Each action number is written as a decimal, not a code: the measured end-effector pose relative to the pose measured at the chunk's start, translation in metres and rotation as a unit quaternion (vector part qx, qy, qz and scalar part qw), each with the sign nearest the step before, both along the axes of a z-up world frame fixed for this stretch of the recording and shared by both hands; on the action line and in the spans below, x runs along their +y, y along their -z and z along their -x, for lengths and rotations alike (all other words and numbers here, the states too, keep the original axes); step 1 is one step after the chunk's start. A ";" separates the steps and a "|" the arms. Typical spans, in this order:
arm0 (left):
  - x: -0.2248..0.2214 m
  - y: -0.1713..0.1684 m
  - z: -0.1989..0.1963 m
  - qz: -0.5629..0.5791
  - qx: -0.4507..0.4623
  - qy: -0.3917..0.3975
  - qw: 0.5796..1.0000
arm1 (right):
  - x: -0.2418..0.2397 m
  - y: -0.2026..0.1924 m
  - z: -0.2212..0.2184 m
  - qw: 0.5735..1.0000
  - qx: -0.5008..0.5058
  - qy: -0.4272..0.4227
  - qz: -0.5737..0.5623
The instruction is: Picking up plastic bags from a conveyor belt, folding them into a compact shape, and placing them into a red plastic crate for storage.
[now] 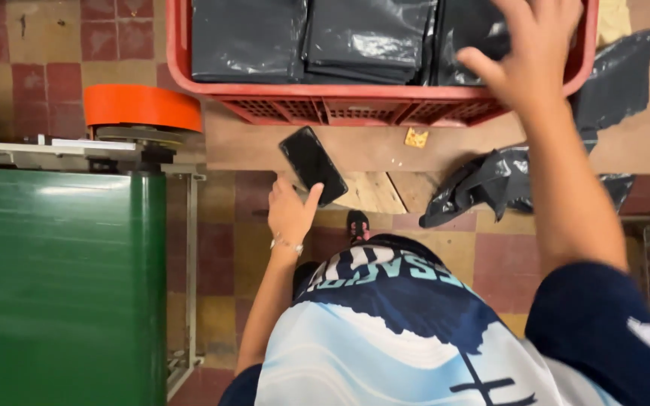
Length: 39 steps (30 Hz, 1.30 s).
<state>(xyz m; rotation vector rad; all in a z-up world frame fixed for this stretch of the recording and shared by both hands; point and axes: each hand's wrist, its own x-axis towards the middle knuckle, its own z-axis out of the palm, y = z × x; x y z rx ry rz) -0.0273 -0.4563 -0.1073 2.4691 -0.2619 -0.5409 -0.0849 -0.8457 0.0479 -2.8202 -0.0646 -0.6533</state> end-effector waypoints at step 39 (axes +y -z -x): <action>0.075 0.049 0.033 0.081 -0.228 -0.053 0.969 | 0.160 0.049 0.094 0.867 0.103 0.176 -0.454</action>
